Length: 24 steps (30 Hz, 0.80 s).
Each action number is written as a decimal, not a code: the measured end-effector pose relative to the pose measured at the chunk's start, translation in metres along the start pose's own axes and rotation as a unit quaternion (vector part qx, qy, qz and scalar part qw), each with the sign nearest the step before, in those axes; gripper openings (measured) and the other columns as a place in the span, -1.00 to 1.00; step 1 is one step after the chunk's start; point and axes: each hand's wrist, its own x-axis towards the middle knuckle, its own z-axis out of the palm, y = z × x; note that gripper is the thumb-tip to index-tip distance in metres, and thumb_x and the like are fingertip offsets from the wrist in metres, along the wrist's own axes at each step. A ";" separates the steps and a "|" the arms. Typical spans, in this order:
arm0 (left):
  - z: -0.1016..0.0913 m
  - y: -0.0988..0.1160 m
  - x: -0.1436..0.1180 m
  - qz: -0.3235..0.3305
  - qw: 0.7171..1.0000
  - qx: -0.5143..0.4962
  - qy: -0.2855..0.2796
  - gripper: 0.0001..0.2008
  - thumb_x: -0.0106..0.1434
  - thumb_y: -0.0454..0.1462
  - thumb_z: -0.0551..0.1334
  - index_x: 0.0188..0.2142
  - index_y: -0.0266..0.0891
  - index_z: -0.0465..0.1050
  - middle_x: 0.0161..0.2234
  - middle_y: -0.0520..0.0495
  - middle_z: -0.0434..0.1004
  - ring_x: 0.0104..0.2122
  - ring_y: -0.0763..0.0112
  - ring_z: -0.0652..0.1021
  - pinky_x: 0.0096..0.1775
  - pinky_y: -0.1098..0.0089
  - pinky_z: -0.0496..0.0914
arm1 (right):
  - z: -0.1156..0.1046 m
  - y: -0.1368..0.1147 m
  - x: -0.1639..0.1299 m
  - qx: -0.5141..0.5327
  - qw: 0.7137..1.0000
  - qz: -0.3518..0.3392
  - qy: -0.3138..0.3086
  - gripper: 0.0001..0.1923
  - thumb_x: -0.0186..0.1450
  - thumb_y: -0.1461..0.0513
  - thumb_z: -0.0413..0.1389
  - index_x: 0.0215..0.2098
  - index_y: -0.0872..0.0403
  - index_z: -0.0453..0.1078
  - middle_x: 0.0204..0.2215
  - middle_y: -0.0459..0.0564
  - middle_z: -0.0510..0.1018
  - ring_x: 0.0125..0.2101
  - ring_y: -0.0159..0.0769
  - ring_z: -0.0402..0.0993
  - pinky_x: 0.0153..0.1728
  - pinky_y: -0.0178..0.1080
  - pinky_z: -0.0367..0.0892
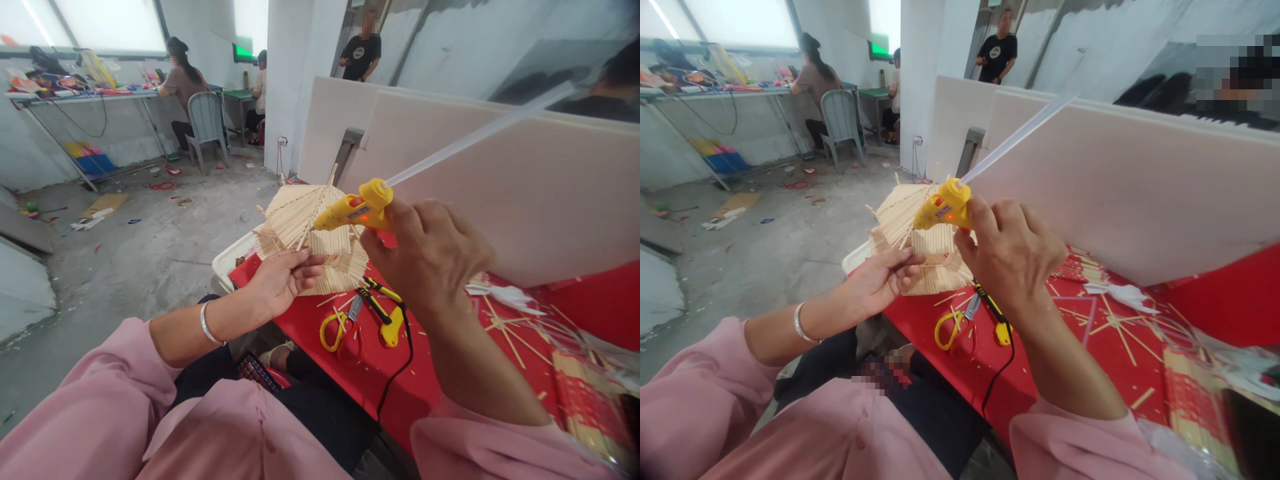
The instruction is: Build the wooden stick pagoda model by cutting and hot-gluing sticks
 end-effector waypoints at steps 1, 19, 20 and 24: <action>0.000 0.000 0.000 -0.001 1.000 0.000 0.000 -0.76 0.41 -0.49 0.12 -0.39 -0.38 0.46 -0.43 -0.14 0.64 -0.60 0.58 0.54 -0.58 0.59 0.40 | 0.001 0.000 -0.001 -0.010 1.000 -0.010 0.005 -0.66 0.43 0.14 -0.02 0.01 0.01 0.54 -0.38 0.06 0.58 -0.38 -0.20 0.39 -0.45 -0.21 0.00; 0.001 0.001 -0.002 0.001 1.000 0.010 0.004 -0.76 0.38 -0.50 0.10 -0.41 -0.32 0.40 -0.39 -0.15 0.67 -0.60 0.57 0.54 -0.56 0.57 0.38 | 0.011 0.004 -0.004 0.049 0.998 0.000 0.041 -0.73 0.39 0.16 0.06 -0.03 0.03 0.53 -0.39 -0.01 0.49 -0.38 -0.28 0.28 -0.43 -0.19 -0.09; 0.001 0.001 -0.001 0.001 1.000 0.010 0.004 -0.77 0.38 -0.50 0.10 -0.40 -0.32 0.40 -0.39 -0.16 0.67 -0.60 0.57 0.54 -0.56 0.56 0.38 | 0.012 0.004 -0.004 0.043 0.998 -0.009 0.046 -0.72 0.40 0.17 0.05 -0.03 0.03 0.53 -0.39 -0.01 0.50 -0.38 -0.28 0.29 -0.43 -0.20 -0.07; 0.000 0.002 -0.001 -0.001 1.000 0.007 0.007 -0.79 0.36 -0.51 0.10 -0.37 -0.32 0.41 -0.39 -0.16 0.66 -0.58 0.55 0.54 -0.56 0.55 0.38 | 0.012 0.004 -0.005 0.011 0.996 -0.037 0.080 -0.73 0.40 0.17 0.03 -0.04 0.03 0.53 -0.41 -0.02 0.51 -0.40 -0.27 0.31 -0.44 -0.20 -0.03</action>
